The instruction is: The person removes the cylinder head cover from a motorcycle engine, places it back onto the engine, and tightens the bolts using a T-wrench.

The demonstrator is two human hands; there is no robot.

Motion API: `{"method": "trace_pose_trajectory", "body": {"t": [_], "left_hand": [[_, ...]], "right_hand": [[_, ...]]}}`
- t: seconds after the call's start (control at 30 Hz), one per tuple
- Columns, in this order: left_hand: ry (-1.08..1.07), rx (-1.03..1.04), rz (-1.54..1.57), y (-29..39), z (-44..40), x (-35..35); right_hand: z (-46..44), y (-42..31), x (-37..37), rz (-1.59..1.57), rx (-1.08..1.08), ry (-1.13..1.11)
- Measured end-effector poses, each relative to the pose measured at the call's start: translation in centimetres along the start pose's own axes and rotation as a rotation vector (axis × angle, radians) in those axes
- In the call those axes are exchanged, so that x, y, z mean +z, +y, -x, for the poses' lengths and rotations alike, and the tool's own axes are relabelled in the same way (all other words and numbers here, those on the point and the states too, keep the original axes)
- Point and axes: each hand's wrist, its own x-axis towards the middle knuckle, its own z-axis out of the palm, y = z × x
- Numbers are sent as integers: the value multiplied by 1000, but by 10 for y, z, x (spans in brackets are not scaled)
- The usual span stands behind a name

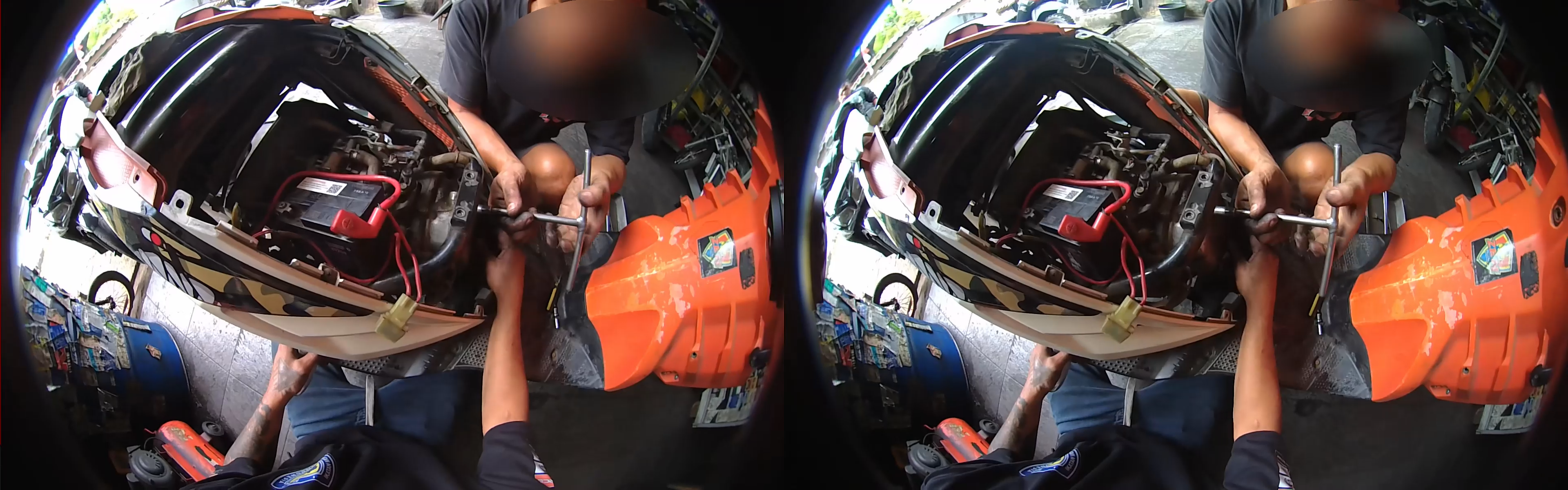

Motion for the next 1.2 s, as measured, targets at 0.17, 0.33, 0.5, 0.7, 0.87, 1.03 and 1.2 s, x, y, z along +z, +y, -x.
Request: {"method": "trace_pose_trajectory", "body": {"t": [0.17, 0.33, 0.5, 0.7, 0.87, 1.03, 1.2], "left_hand": [[-26, -118, 99, -37, 2, 4], [37, 105, -82, -7, 2, 4], [12, -224, 47, 22, 8, -4], [27, -253, 55, 14, 5, -2], [76, 327, -244, -19, -1, 3], [51, -100, 192, -5, 4, 6], [27, -67, 207, -14, 0, 6]], "right_hand": [[1, -2, 1, 84, 109, -29], [-2, 8, 2, 10, -51, 16], [0, -16, -6, 136, 141, -88], [3, 22, 5, 189, -156, 54], [-1, 5, 0, 158, 68, -11], [4, -2, -4, 87, 132, -18], [42, -7, -19, -165, 38, 198]]}}
